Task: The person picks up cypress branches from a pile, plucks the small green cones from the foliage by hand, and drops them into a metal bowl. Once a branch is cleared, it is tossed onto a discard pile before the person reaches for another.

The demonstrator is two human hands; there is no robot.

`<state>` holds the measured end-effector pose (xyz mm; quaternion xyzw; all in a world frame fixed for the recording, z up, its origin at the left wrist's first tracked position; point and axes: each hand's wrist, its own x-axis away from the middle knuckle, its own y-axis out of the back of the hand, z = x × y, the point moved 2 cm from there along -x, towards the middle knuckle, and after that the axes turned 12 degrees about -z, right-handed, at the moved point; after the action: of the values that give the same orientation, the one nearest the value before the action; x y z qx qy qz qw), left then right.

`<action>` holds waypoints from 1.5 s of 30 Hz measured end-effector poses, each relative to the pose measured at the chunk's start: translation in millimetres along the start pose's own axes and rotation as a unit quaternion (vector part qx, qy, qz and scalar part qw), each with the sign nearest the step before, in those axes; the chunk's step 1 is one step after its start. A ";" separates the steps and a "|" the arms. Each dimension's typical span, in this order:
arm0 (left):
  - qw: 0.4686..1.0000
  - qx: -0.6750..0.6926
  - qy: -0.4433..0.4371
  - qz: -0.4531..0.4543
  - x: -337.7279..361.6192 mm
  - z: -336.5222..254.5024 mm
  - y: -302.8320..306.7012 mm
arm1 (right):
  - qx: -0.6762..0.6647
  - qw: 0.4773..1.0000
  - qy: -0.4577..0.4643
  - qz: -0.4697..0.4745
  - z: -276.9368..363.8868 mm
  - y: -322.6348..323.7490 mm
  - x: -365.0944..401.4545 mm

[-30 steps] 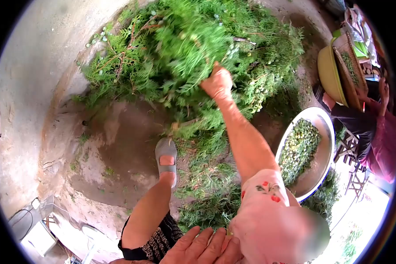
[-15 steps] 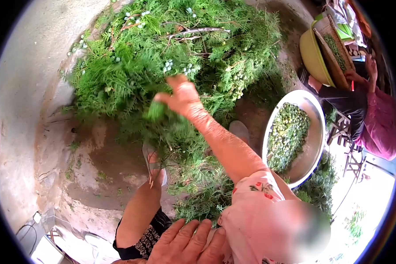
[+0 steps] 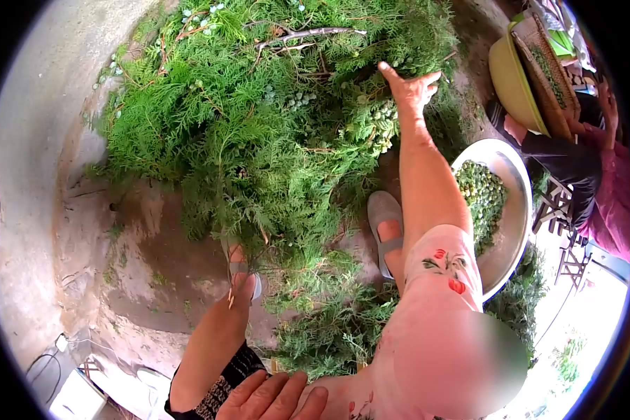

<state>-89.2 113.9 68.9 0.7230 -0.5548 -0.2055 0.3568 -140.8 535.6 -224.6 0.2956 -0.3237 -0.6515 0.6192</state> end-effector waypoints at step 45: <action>0.994 -0.079 -0.054 -0.061 13.5 -4.9 -38.5 | -0.166 0.922 0.338 0.088 -6.9 146.4 287.4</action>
<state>-56.6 107.6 44.7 0.7127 -0.5107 -0.3088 0.3688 -62.1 244.9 -109.1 0.3615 -0.0065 -0.5000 0.7869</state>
